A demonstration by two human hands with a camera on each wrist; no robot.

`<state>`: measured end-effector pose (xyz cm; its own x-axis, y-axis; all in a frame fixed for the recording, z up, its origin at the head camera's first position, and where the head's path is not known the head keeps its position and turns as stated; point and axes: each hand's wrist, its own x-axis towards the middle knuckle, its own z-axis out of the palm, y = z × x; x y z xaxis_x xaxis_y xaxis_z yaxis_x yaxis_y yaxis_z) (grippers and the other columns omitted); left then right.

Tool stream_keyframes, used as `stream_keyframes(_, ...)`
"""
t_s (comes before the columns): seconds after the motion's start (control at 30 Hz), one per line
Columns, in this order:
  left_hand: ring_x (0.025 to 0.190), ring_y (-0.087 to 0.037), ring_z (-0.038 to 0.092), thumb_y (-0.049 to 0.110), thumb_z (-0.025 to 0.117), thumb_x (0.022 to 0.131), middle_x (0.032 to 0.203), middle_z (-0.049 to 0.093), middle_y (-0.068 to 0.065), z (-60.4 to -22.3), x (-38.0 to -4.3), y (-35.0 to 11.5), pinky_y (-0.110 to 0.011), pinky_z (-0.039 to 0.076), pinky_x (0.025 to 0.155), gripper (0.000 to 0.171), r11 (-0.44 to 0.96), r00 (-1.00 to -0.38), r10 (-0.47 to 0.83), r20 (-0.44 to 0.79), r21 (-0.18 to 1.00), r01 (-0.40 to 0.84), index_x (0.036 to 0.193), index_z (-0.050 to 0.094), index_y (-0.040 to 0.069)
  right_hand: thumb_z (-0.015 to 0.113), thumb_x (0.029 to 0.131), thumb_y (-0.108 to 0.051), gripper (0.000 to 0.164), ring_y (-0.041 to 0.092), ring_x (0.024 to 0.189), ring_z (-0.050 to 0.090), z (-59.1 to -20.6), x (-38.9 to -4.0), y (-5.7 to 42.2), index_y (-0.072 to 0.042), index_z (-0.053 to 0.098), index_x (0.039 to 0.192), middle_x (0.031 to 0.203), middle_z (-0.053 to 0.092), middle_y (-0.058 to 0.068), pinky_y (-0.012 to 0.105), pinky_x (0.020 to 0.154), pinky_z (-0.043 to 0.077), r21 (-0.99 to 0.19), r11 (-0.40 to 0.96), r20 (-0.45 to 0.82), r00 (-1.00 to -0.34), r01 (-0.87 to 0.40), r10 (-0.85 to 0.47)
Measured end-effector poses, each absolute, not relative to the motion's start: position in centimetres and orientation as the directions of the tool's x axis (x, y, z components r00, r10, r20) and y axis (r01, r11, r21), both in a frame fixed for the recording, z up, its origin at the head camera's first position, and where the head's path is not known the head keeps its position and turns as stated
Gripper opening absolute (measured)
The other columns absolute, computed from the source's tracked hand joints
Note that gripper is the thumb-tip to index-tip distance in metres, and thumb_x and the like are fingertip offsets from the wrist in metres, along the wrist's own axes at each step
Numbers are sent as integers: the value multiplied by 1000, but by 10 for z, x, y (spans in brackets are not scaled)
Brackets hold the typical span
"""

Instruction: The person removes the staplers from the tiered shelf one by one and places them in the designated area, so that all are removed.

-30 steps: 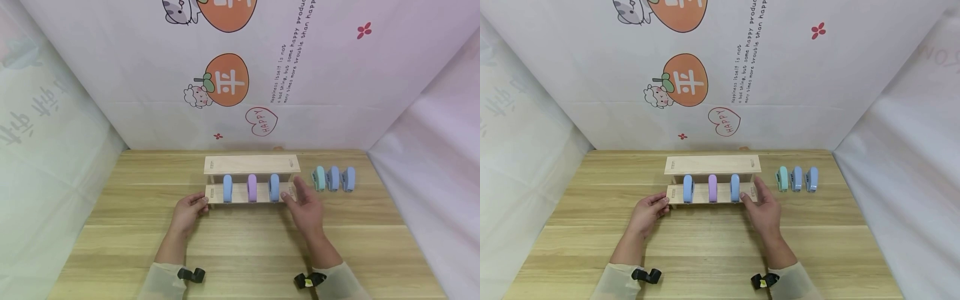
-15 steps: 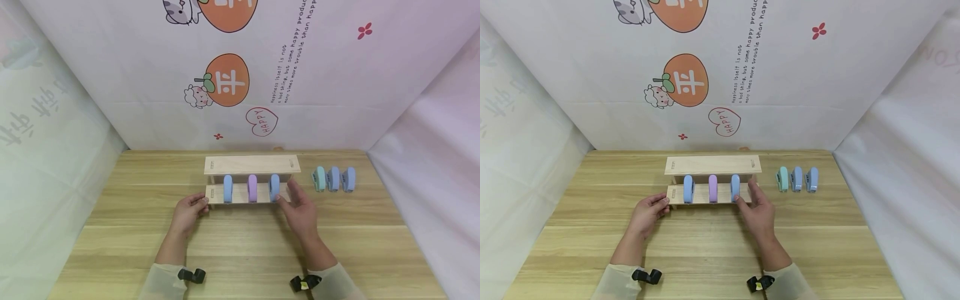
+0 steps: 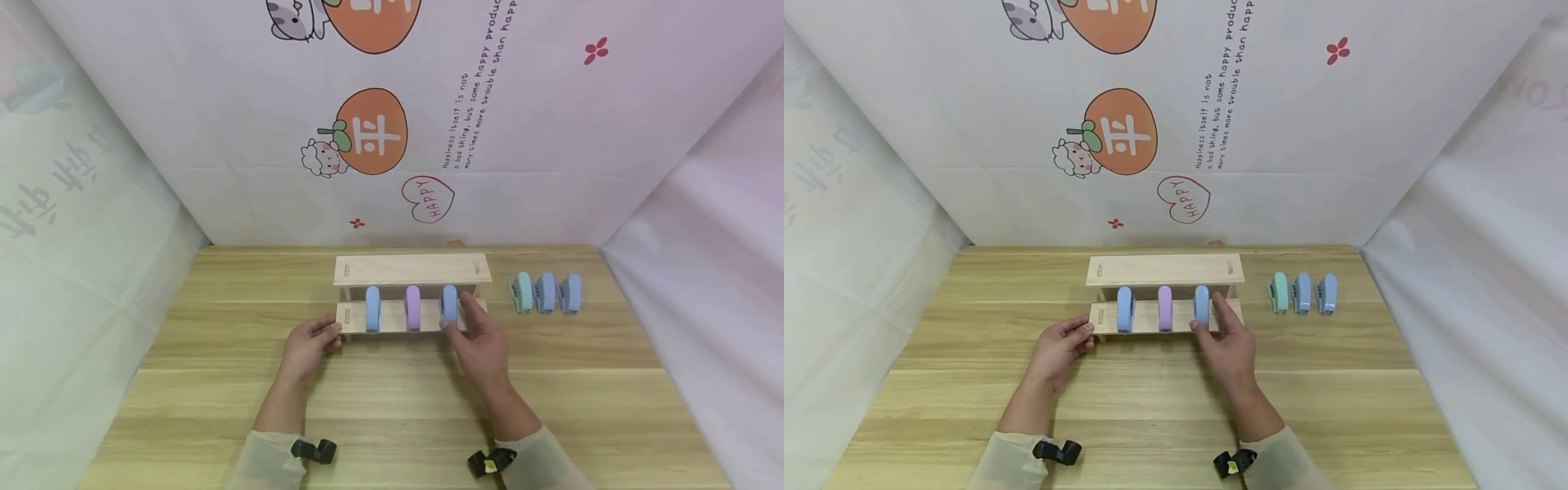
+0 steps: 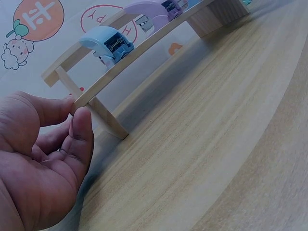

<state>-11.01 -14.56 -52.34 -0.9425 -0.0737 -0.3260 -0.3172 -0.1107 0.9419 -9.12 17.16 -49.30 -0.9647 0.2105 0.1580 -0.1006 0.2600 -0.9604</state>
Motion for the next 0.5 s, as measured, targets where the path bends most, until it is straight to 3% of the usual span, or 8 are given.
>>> stream_keyframes(0.5,88,-21,70,6,70,99,112,69,-18,-524,-110,-146,-28,64,79,37,-116,-945,-82,-317,945,-307,132,62,-7,82,90,-10,71,28,141,49,-497,-97,163,-8,48,153,156,48,10,26,108,47,-948,300,167,-966,-104,195)
